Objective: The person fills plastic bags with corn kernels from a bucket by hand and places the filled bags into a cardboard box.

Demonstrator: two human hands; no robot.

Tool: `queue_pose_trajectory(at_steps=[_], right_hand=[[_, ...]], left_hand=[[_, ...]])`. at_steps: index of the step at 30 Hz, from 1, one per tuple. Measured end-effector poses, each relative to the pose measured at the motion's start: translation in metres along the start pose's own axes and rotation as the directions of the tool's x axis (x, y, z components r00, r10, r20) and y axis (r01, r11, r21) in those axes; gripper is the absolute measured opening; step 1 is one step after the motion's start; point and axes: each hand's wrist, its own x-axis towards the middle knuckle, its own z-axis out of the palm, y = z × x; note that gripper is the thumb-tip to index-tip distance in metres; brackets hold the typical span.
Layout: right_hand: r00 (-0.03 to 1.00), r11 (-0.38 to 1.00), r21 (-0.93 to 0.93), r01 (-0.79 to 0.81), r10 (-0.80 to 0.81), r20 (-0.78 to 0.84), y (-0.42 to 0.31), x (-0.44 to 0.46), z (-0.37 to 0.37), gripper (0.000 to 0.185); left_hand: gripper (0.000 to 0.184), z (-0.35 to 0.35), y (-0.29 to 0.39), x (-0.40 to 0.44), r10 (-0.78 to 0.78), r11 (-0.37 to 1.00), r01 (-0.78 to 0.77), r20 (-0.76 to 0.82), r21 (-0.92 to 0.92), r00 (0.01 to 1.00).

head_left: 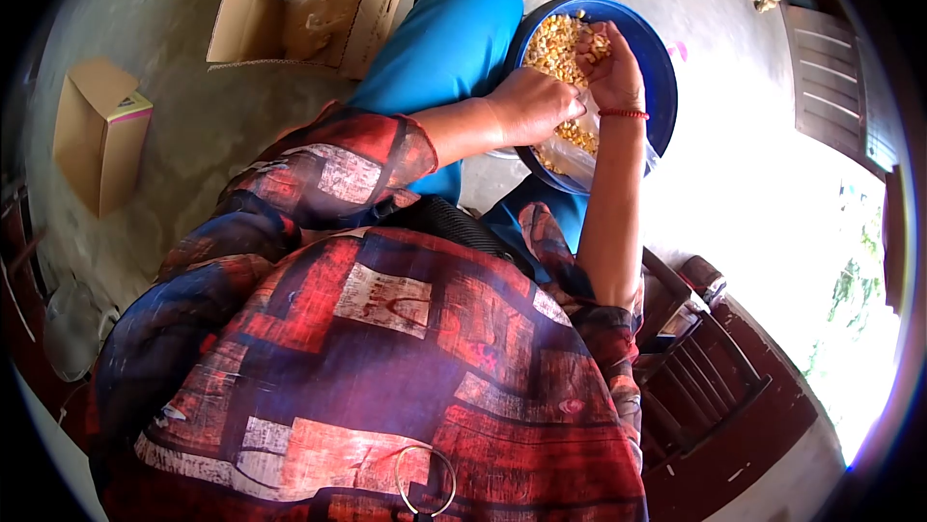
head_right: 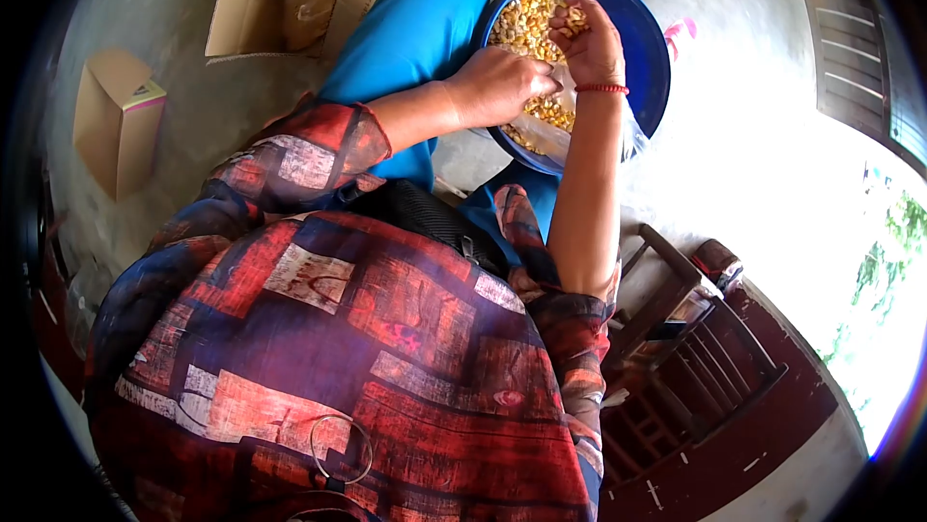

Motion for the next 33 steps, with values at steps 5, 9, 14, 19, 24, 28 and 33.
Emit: queue_pose_trajectory(at_steps=[5,9,14,19,24,28,33], right_hand=[[0.992,0.966,0.258,0.003,-0.035,0.12,-0.01,-0.031,-0.013,0.015],[0.989,0.946,0.303,0.114,-0.136,0.051,-0.003,-0.074,-0.003,0.014],[0.983,0.915,0.36,0.182,-0.17,-0.064,0.019,-0.094,-0.009,0.015],[0.944,0.939,0.167,0.301,-0.269,-0.189,0.036,-0.091,-0.016,0.013],[0.872,0.907,-0.201,0.371,-0.414,-0.261,0.034,-0.098,-0.007,0.015],[0.857,0.888,-0.271,0.372,-0.44,-0.267,0.032,-0.102,-0.008,0.015],[0.894,0.915,-0.266,0.303,-0.37,-0.253,0.009,-0.103,0.013,0.017]], left_hand=[[0.01,0.002,-0.001,0.001,-0.009,1.0,0.009,-0.026,0.006,1.0],[0.014,0.004,-0.001,0.002,-0.011,0.999,0.014,-0.072,0.04,0.997],[0.042,-0.002,0.004,0.004,-0.091,0.993,0.09,0.005,0.075,0.996],[0.043,-0.001,0.003,0.003,-0.081,0.995,0.082,-0.024,0.051,0.996],[0.043,-0.005,0.006,0.002,-0.079,0.996,0.081,-0.04,0.042,0.996],[0.042,-0.001,0.004,0.001,-0.064,0.996,0.068,-0.071,0.049,0.995],[0.039,-0.003,0.002,0.001,-0.025,0.994,0.023,0.021,0.107,0.999]])
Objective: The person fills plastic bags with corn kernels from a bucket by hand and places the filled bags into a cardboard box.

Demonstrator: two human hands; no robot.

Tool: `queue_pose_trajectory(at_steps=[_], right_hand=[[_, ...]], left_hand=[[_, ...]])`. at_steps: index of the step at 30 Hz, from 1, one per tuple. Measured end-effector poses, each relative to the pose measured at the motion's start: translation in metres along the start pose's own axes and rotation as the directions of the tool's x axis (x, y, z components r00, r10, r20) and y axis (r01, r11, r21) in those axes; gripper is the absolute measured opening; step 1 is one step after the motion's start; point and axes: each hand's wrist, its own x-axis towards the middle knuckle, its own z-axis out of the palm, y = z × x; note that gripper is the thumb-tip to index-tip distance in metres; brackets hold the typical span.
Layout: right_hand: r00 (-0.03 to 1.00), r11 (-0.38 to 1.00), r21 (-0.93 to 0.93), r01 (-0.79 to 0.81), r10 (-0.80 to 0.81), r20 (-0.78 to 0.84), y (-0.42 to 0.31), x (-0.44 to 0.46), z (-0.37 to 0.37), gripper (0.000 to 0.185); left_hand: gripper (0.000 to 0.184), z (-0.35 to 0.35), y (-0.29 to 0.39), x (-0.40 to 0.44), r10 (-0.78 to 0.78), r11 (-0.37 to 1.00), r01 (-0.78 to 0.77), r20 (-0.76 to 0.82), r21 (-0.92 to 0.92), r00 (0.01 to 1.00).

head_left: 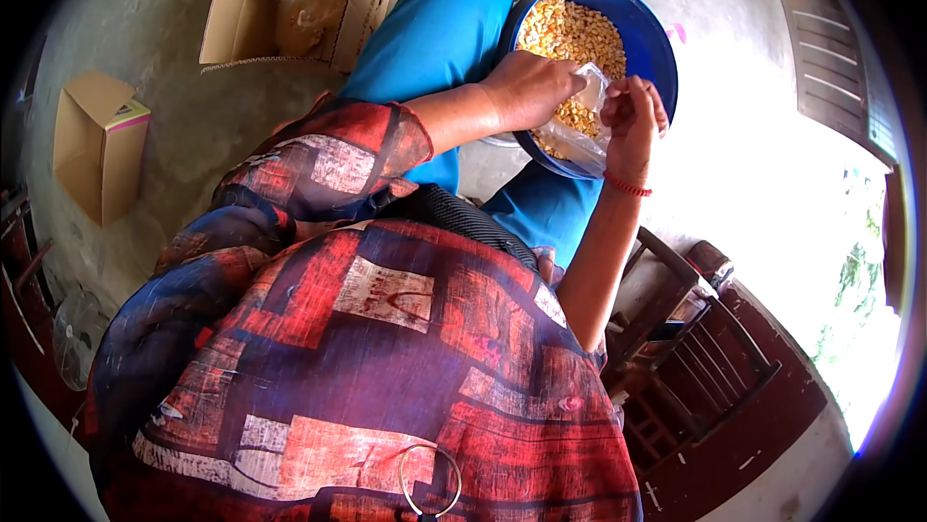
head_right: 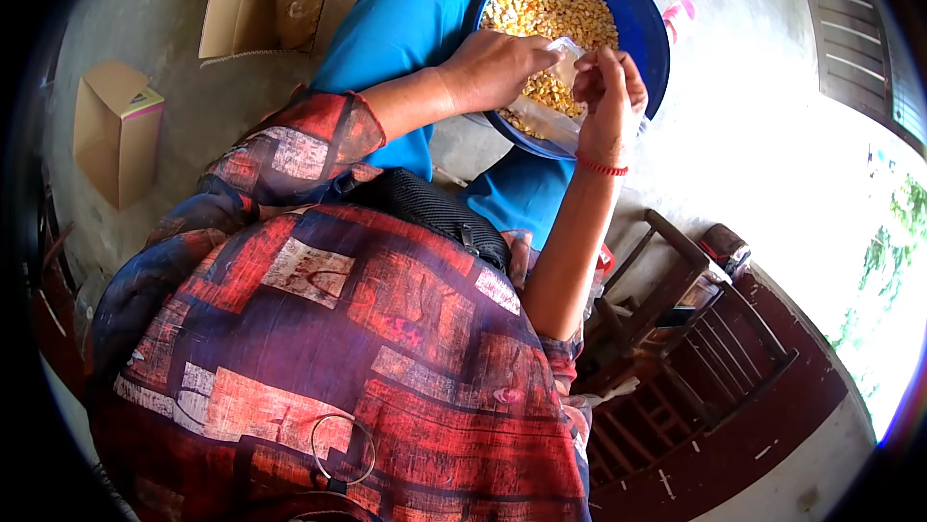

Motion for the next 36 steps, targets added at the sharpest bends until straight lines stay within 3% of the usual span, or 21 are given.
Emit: queue_pose_trajectory(at_steps=[1,3,6,7,9,11,14,18,22,25,27,28,29,31,36], right_hand=[[0.999,1.0,0.0,0.024,-0.024,0.028,-0.007,0.004,0.005,0.018],[0.997,0.995,-0.081,0.064,-0.06,0.053,-0.017,0.013,0.019,0.016],[0.984,0.907,-0.404,0.118,-0.05,0.174,-0.012,0.042,0.03,0.015],[0.978,0.841,-0.521,0.144,-0.04,0.206,-0.002,0.057,0.029,0.016],[0.918,0.595,-0.711,0.375,-0.13,0.375,0.033,0.097,0.01,0.028],[0.943,0.257,-0.909,0.329,-0.035,0.332,0.041,0.105,0.015,0.045],[0.955,0.145,-0.949,0.28,0.059,0.291,0.064,0.114,0.021,0.058],[0.931,0.199,-0.945,0.26,0.206,0.3,0.06,0.11,0.038,0.063],[0.91,0.299,-0.899,0.321,0.166,0.38,0.072,0.113,0.03,0.061],[0.912,0.416,-0.858,0.301,0.137,0.386,0.076,0.112,0.024,0.048],[0.918,0.8,-0.599,-0.041,0.266,0.293,0.07,0.101,0.025,0.034],[0.909,0.887,-0.421,-0.192,0.323,0.264,0.065,0.096,0.024,0.023],[0.91,0.887,-0.42,-0.192,0.322,0.263,0.06,0.092,0.027,0.023],[0.912,0.933,-0.088,-0.348,0.359,0.2,0.05,0.085,0.03,0.017],[0.88,0.896,0.116,-0.428,0.384,0.281,0.039,0.086,0.018,0.016]], left_hand=[[0.039,0.001,0.0,0.0,0.0,1.0,0.0,0.0,0.0,1.0],[0.021,0.004,-0.001,-0.001,0.027,1.0,-0.027,-0.043,-0.007,0.999],[0.03,0.003,-0.002,0.0,0.014,1.0,-0.014,0.039,0.001,0.999],[0.03,0.002,-0.002,0.0,0.01,1.0,-0.01,0.037,0.003,0.999],[0.029,0.001,-0.002,-0.001,0.026,1.0,-0.026,0.022,0.002,0.999],[0.028,0.003,-0.003,-0.001,0.022,1.0,-0.022,0.012,-0.005,1.0],[0.025,0.006,-0.004,-0.001,0.034,0.998,-0.035,-0.03,-0.046,0.999],[0.023,0.007,-0.004,-0.001,0.038,0.998,-0.039,-0.038,-0.038,0.999],[0.021,0.003,-0.003,-0.001,0.017,0.999,-0.016,0.026,-0.041,1.0],[0.021,0.003,-0.004,-0.001,0.028,0.999,-0.027,0.031,-0.037,0.999],[0.022,0.004,-0.003,-0.001,0.034,0.999,-0.033,0.034,-0.029,0.999],[0.022,0.005,-0.004,-0.002,0.04,0.999,-0.039,0.014,-0.037,0.999],[0.022,0.005,-0.004,-0.002,0.044,0.998,-0.045,-0.006,-0.045,0.999],[0.022,0.005,-0.003,-0.002,0.034,0.998,-0.034,0.004,-0.054,0.999],[0.023,0.006,-0.003,-0.001,0.034,0.998,-0.034,-0.006,-0.046,0.999]])
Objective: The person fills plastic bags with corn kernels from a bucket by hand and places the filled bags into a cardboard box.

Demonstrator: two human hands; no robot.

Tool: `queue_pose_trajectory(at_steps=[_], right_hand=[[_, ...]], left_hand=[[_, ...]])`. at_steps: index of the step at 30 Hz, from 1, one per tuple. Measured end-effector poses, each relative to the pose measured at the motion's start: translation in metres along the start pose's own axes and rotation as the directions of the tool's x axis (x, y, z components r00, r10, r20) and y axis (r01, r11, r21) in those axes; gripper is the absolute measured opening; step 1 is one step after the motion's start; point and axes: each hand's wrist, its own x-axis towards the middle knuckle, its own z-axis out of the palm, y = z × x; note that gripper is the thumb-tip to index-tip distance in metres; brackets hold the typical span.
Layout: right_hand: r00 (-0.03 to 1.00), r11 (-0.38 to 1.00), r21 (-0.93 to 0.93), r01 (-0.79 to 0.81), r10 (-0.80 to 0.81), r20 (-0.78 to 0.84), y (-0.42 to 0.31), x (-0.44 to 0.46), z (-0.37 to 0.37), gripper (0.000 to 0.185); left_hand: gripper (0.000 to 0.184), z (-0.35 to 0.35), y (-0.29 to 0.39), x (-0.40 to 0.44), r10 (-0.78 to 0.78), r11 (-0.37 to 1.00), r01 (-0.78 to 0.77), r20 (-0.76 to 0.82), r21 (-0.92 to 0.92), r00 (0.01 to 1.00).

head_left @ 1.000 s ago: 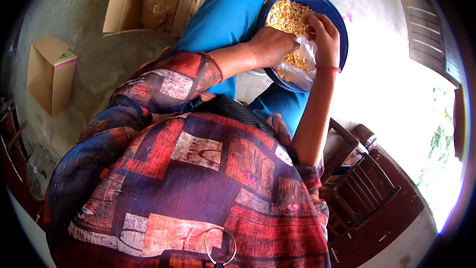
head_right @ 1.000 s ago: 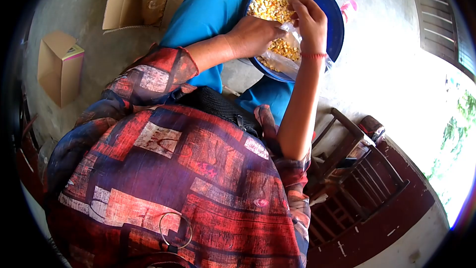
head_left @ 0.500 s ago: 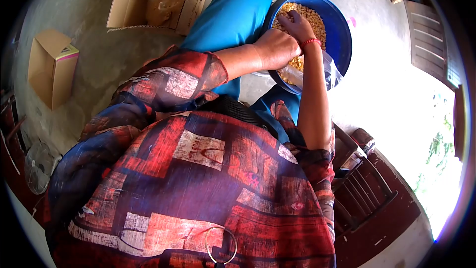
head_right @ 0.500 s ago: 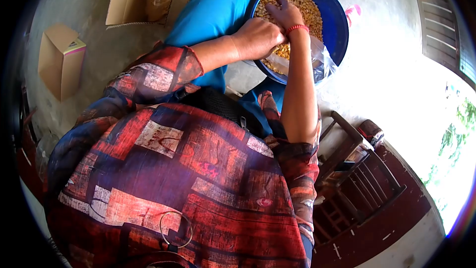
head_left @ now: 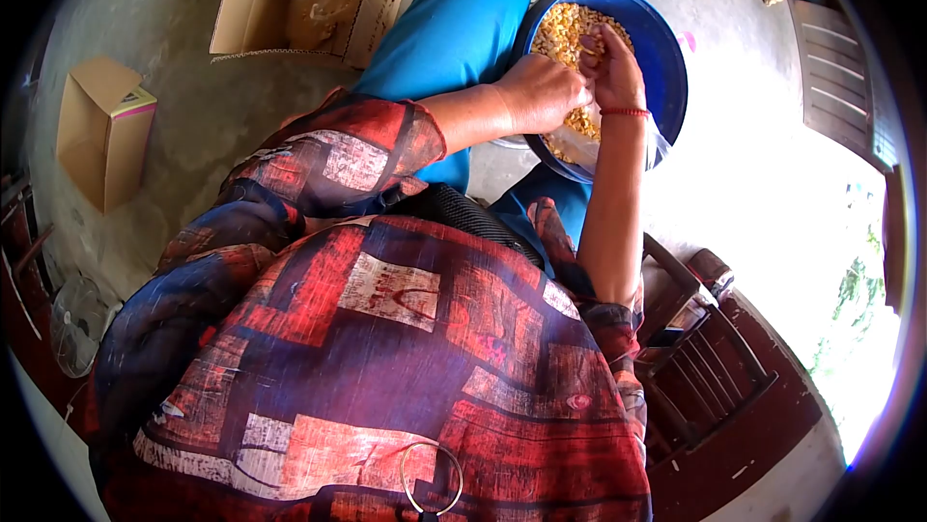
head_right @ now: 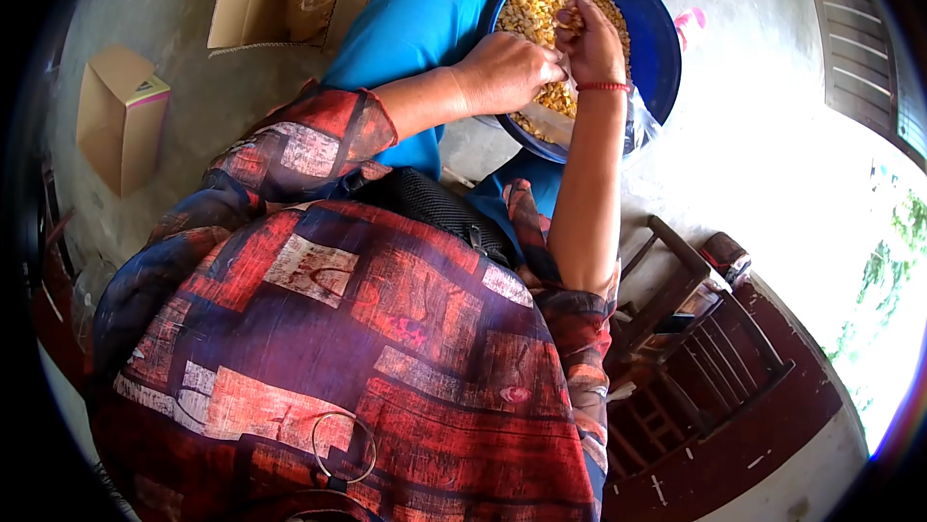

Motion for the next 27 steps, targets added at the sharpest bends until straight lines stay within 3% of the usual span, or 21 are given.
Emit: queue_pose_trajectory(at_steps=[4,7,9,11,13,15,16,20,23,25,27], right_hand=[[0.969,0.968,0.241,0.069,-0.122,0.215,-0.017,-0.022,-0.014,0.017],[0.962,0.929,0.323,0.178,-0.234,0.143,-0.027,-0.051,-0.013,0.016],[0.946,0.92,0.338,0.199,-0.27,0.178,-0.026,-0.065,-0.014,0.016],[0.953,0.909,0.321,0.264,-0.297,0.059,-0.02,-0.078,-0.012,0.017],[0.949,0.917,0.315,0.246,-0.294,0.112,-0.014,-0.087,-0.011,0.017],[0.966,0.918,0.31,0.247,-0.258,-0.007,-0.005,-0.093,-0.004,0.016],[0.966,0.926,0.3,0.231,-0.255,0.043,0.0,-0.091,-0.012,0.017],[0.955,0.927,0.237,0.292,-0.295,-0.023,0.012,-0.088,-0.009,0.017],[0.931,0.921,0.144,0.361,-0.364,-0.006,0.016,-0.083,-0.01,0.018],[0.924,0.939,-0.062,0.337,-0.343,-0.171,0.015,-0.087,-0.004,0.02],[0.922,0.935,-0.108,0.339,-0.353,-0.162,0.016,-0.087,-0.006,0.019]], left_hand=[[0.028,-0.001,0.0,0.001,-0.029,1.0,0.029,0.011,0.008,1.0],[0.028,-0.001,0.001,0.001,-0.028,1.0,0.027,-0.064,-0.014,0.998],[0.026,-0.002,0.003,0.002,-0.025,1.0,0.023,-0.115,-0.018,0.993],[0.042,-0.004,0.004,0.002,-0.076,0.997,0.076,-0.102,-0.006,0.992],[0.044,-0.009,0.006,0.002,-0.077,0.997,0.077,-0.104,-0.003,0.992],[0.046,-0.009,0.006,0.002,-0.077,0.997,0.078,-0.105,0.0,0.992],[0.047,-0.009,0.006,0.002,-0.081,0.997,0.081,-0.122,-0.009,0.989],[0.048,-0.012,0.009,0.002,-0.102,0.994,0.099,-0.118,-0.038,0.988],[0.048,-0.01,0.007,0.002,-0.075,0.997,0.071,-0.128,-0.037,0.989],[0.048,-0.012,0.008,0.002,-0.08,0.996,0.074,-0.125,-0.051,0.989],[0.047,-0.012,0.008,0.002,-0.084,0.995,0.076,-0.122,-0.066,0.989]])
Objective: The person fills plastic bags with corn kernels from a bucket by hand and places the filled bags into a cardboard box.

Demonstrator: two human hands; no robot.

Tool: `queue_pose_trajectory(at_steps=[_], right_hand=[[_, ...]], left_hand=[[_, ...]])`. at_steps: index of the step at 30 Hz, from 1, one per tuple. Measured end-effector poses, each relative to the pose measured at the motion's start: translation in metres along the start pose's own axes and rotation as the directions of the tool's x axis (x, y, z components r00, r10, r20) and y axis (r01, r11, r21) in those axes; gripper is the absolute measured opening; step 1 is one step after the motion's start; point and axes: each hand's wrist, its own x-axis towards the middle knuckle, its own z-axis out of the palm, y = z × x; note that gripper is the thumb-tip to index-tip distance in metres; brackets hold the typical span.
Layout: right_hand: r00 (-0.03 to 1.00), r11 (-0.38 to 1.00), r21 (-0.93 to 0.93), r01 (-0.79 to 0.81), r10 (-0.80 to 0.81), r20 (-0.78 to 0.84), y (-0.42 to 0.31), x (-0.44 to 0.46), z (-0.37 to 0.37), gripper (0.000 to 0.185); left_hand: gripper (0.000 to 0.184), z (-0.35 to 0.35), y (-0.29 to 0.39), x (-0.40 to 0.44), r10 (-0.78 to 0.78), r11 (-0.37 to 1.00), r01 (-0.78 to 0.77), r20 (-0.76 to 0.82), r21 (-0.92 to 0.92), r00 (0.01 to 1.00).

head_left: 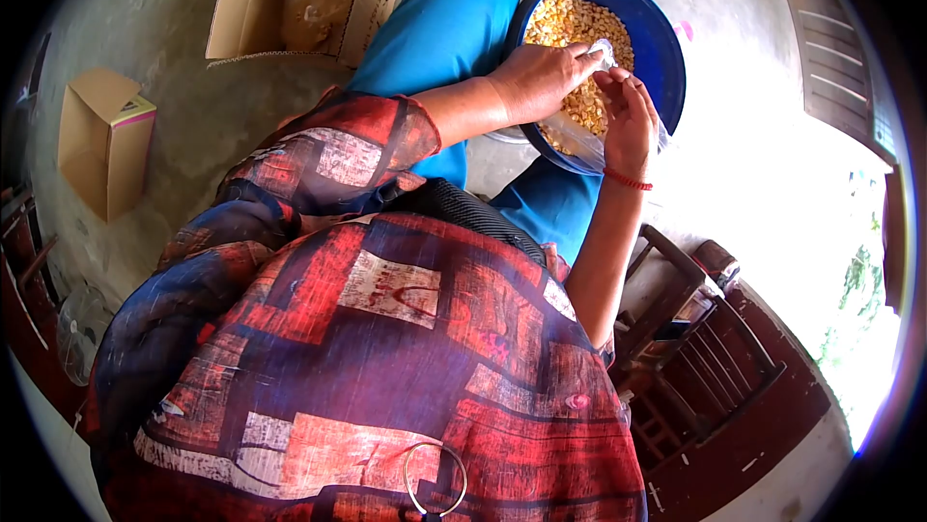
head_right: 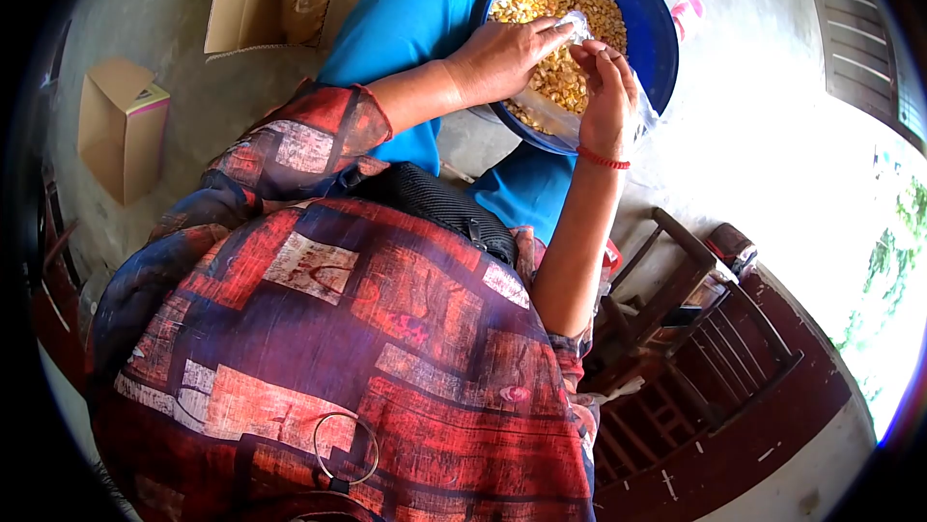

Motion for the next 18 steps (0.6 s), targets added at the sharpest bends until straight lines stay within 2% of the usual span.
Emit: queue_pose_trajectory(at_steps=[2,3,5,6,8,13,16,18], right_hand=[[0.992,0.987,-0.104,0.126,-0.125,0.017,0.004,0.001,-0.002,0.018],[0.992,0.987,-0.104,0.125,-0.124,0.016,0.005,0.0,-0.004,0.018],[0.978,0.938,-0.283,0.2,-0.209,0.0,0.004,0.0,-0.006,0.02],[0.978,0.938,-0.283,0.2,-0.208,0.0,0.004,-0.002,-0.005,0.02],[0.952,0.878,-0.42,0.23,-0.293,-0.091,0.003,-0.004,-0.004,0.024],[0.94,0.858,-0.429,0.281,-0.336,-0.055,0.009,0.002,-0.024,0.038],[0.951,0.881,-0.417,0.226,-0.292,-0.102,0.01,0.001,-0.027,0.047],[0.937,0.885,-0.427,0.188,-0.292,-0.193,0.008,-0.002,-0.029,0.056]], left_hand=[[0.048,0.002,-0.001,0.0,0.011,1.0,-0.011,-0.034,0.018,0.999],[0.048,0.002,-0.001,0.0,0.011,1.0,-0.01,-0.033,0.017,0.999],[0.051,0.001,0.0,0.0,-0.017,0.999,0.016,0.013,0.033,1.0],[0.051,0.001,0.0,0.0,-0.017,0.999,0.016,0.013,0.033,1.0],[0.052,0.001,0.0,0.0,-0.007,0.997,0.002,0.055,0.078,0.998],[0.05,0.001,0.0,0.0,-0.004,0.996,-0.001,0.053,0.085,0.999],[0.048,0.0,0.0,-0.001,0.003,0.994,-0.011,0.071,0.111,0.997],[0.048,0.003,-0.001,-0.001,0.02,0.992,-0.029,0.078,0.125,0.997]])
